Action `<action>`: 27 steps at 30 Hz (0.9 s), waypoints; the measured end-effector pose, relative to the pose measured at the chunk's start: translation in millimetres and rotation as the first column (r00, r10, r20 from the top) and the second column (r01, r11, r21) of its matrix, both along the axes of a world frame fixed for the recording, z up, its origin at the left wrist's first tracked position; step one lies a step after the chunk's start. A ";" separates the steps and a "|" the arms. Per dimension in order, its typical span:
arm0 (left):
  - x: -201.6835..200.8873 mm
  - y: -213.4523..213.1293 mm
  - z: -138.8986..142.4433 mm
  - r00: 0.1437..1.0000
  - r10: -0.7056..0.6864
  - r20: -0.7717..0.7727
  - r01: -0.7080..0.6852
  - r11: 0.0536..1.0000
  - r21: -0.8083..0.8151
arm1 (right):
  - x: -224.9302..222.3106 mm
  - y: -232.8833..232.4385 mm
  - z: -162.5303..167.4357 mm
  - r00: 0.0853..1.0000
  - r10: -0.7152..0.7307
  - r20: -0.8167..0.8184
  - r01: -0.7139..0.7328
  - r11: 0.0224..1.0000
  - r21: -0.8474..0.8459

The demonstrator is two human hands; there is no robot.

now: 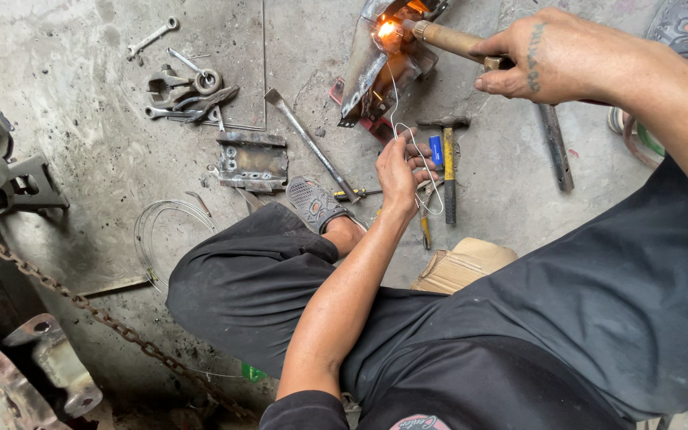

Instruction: The person sits on the floor and uses a welding torch to heat and join metal parts. They feed a thin wire into the flame, then use a hammer and pliers to adjust and inspect the heated metal piece.

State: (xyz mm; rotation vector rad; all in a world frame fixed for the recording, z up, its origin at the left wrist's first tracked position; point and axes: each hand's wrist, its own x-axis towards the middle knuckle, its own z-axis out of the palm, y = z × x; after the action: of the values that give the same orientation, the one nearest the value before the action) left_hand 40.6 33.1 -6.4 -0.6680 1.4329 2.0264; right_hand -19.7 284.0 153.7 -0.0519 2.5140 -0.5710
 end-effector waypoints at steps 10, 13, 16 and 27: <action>-1.8 -2.2 -2.2 1.000 0.007 -0.010 -0.007 1.000 0.000 | 2.8 -1.0 2.2 1.000 0.007 -0.025 -0.007 1.000 0.001; -2.4 -2.5 -1.8 1.000 0.003 -0.002 -0.003 1.000 -0.001 | 2.7 -1.3 1.3 1.000 0.001 -0.014 -0.001 1.000 -0.001; -3.0 -2.8 -1.4 1.000 -0.002 0.004 0.002 1.000 -0.004 | 2.7 -1.7 0.8 1.000 -0.010 0.005 0.010 1.000 0.008; -3.6 -4.9 1.9 0.999 -0.038 -0.033 0.038 0.999 -0.010 | 1.3 -5.0 6.6 0.999 -0.015 0.046 0.013 0.999 0.035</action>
State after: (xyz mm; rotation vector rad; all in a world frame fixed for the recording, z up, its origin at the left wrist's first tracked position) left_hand 37.0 28.3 -4.5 -0.6089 1.4637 2.0121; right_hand -18.4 279.0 160.3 -0.0080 2.4808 -0.5278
